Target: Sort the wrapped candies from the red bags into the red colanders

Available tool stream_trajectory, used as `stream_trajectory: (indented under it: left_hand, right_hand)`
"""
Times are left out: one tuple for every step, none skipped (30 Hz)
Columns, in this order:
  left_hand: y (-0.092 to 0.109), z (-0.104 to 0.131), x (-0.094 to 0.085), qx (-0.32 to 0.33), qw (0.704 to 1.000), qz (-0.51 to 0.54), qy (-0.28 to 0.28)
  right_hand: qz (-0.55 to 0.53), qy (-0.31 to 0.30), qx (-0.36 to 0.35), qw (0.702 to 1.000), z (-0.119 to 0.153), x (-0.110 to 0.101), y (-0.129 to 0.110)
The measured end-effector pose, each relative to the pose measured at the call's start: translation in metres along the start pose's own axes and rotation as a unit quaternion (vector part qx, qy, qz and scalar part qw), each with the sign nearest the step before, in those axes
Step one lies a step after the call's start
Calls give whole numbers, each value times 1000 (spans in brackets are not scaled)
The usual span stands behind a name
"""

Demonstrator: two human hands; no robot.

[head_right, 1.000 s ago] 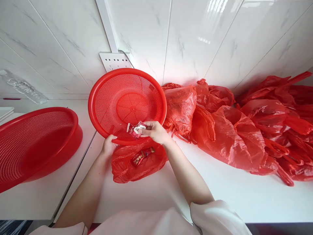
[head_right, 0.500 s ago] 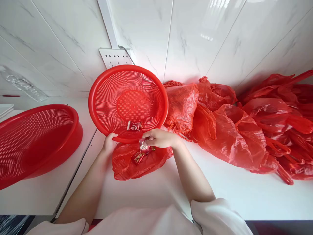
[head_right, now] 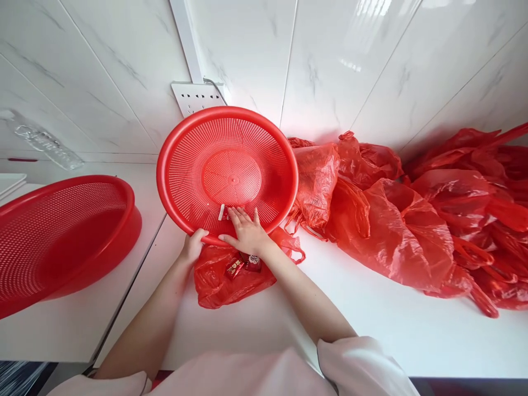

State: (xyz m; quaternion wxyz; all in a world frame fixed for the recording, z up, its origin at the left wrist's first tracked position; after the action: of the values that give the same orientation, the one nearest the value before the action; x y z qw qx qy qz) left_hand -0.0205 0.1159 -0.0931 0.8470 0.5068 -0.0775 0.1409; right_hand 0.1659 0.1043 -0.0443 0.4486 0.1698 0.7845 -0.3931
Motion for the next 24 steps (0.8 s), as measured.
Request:
stream_trajectory:
  left_hand:
    - [1,1,0,4,1000,-5,-3]
    - [1,1,1,8,1000,-9,-7]
    - [2,2,2,11,1000,-10,-11]
    - [3,2,3,12,1000,-8,-15]
    - [3,2,3,12,1000,-4,-18]
    - [4,2,4,10,1000,1,-19]
    - [5,2,4,6,1000,6,-20]
    - [5,1,3,0,1000,10,-20]
    - [5,1,3,-7,1000,14,-20]
    - [6,0,2,-13,1000,18,-22]
    - [6,0,1,-18,999,22,-24]
    - [7,-1,1,-22,999,25,-27]
    - [7,-1,0,-25,999,29,-29]
    - [8,0,0,-27,999,32,-31]
    - [8,0,0,-30,998,35,-33]
    - [9,0,0,-33,998,37,-35]
    - [9,0,0,-36,998,38,-37]
    - [9,0,0,-39,998,40,-39]
    - [9,0,0,-42,997,40,-42]
    - [9,-1,0,-45,997,41,-43]
    - [8,-1,0,-46,997,41,-45]
    - [7,-2,0,-46,997,42,-45]
    - [7,-3,-1,-46,997,42,-45]
    - [7,-4,-1,-45,997,41,-45]
  right_hand:
    - [-7,-5,-13,1000,1,0,-1]
    - [-19,-7,-28,999,1,-1,-2]
    - [-36,-10,-45,998,1,-4,-3]
    - [-59,-12,-62,996,1,-7,-4]
    - [-84,-15,-77,993,1,-11,-6]
    - [-112,-17,-91,989,1,-14,-7]
    - [-138,-17,-100,985,0,-18,-8]
    - [-164,-11,-102,981,0,-22,-8]
    - [-193,-2,-95,977,0,-26,-7]
    - [-222,11,-78,972,0,-30,-6]
    - [-254,25,-54,965,1,-33,-4]
    - [-287,39,-24,957,1,-36,-1]
    - [-322,48,4,946,2,-39,1]
    - [-356,53,28,933,3,-40,4]
    - [-390,54,47,918,5,-41,7]
    - [-425,51,64,902,6,-41,9]
    - [-457,49,78,884,7,-41,11]
    - [-485,49,90,869,8,-41,13]
    - [-505,52,101,855,9,-42,15]
    - [-520,52,109,846,9,-43,15]
    - [-526,50,112,841,10,-45,16]
    - [-525,45,105,844,10,-47,15]
    - [-516,36,89,851,10,-50,13]
    - [-500,25,67,863,10,-54,10]
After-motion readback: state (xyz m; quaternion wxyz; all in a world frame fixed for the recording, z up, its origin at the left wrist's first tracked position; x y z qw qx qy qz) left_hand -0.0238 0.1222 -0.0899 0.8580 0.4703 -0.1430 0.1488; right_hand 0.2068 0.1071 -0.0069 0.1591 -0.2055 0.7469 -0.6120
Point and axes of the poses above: each hand's wrist, its own z-axis away from the middle knuckle, its own x-axis out of the palm, y = z × x, the point moved 3 cm from there along -z, towards the middle knuckle, and after that the axes turned 12 degrees about -x, right-handed, at the moved point
